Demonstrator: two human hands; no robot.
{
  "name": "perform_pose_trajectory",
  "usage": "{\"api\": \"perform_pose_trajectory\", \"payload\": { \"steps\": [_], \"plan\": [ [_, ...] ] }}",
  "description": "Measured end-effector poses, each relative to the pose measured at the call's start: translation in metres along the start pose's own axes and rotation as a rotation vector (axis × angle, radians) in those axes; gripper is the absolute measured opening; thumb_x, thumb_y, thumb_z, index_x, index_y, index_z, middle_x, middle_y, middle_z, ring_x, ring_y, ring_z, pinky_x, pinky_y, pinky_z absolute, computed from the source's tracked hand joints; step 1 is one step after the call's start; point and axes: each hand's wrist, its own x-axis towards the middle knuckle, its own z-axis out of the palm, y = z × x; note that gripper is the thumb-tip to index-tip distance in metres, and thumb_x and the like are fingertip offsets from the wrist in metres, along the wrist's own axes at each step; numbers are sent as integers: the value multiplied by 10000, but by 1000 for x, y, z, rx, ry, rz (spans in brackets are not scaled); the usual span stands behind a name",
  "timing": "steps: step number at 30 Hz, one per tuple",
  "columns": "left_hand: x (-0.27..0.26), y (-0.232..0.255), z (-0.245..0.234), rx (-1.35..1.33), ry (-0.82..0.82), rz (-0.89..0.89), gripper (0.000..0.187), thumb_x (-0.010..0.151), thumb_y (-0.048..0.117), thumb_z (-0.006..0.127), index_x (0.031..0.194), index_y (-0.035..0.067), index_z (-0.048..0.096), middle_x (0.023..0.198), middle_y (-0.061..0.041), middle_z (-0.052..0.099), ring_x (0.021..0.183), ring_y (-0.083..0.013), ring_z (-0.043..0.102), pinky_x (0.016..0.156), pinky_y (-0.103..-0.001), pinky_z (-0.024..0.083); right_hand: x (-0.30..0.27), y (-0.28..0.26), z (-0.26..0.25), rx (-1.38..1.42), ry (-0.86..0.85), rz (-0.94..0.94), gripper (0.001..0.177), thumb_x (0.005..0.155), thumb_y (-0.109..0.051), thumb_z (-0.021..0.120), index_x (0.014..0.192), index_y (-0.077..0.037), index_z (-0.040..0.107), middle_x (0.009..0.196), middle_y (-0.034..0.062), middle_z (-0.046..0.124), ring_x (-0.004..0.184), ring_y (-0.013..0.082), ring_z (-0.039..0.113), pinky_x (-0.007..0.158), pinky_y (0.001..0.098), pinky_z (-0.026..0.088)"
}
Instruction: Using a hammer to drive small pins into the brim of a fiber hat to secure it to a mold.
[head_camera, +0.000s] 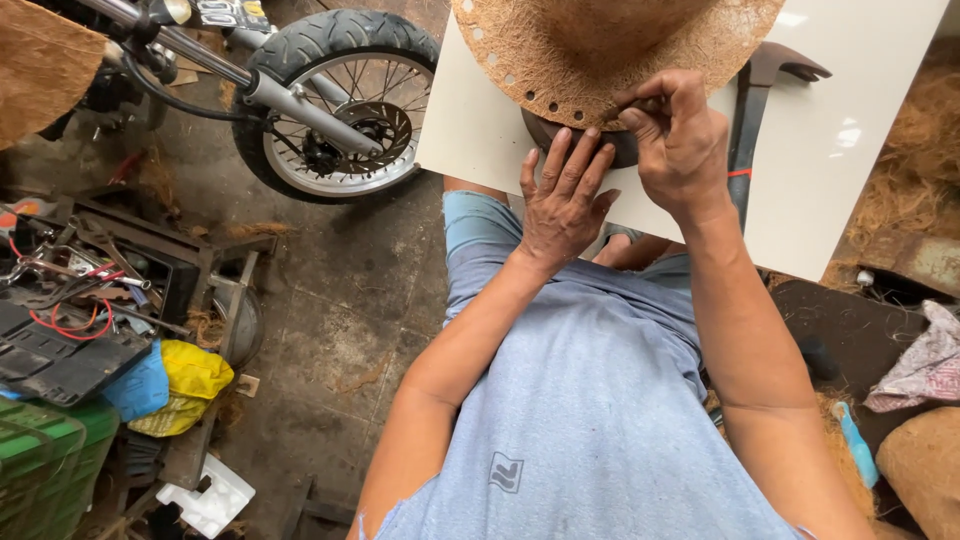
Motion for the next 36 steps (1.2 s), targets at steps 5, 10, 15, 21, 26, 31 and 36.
{"api": "perform_pose_trajectory", "payload": {
  "steps": [5,10,15,21,26,31,36],
  "plan": [
    [-1,-2,3,-28,8,1,507,988,297,713,1434,168,510,1548,-41,425,1487,-246,299,1231,-488,126,3,3,-4,-58,-49,-47,337,949,239,682,1126,49,467,1020,182,706,685,182,583,606,284,489],
    [-7,-5,1,-238,66,-20,569,941,172,785,1430,185,495,1550,-37,432,1519,-271,307,1297,-459,272,5,0,-6,-69,-76,-37,337,950,235,693,1127,49,476,1019,167,695,729,195,595,658,295,507],
    [-11,-14,1,-353,95,55,540,954,95,732,1424,149,473,1559,-45,393,1525,-267,284,1297,-474,334,8,-2,-7,-51,-108,-39,288,957,233,674,1122,62,512,1036,172,707,756,209,633,671,305,520],
    [-8,-13,0,-333,115,52,506,953,92,733,1398,152,501,1533,-43,426,1501,-267,331,1271,-461,375,8,0,-7,-13,-104,-42,314,951,244,668,1127,60,486,1055,185,707,800,219,655,696,300,533],
    [7,-4,-26,-349,150,-21,459,888,63,785,1292,129,578,1419,-33,540,1405,-245,455,1199,-421,414,7,3,-6,-45,-102,-33,316,950,221,706,1121,45,507,1021,155,710,708,180,577,642,290,492],
    [36,-9,-39,-512,289,-124,436,907,37,727,1279,172,544,1306,11,600,1268,-183,589,1148,-353,479,11,-2,-11,-18,-124,-22,290,933,257,665,1097,59,531,1011,144,696,728,188,593,661,304,498],
    [44,-30,-31,-553,306,-292,383,995,125,621,1347,168,477,1367,-38,581,1290,-197,597,1197,-345,502,15,-2,-12,-27,-152,-1,270,918,197,742,1073,52,575,897,135,687,724,174,632,633,276,502]
  ]
}}
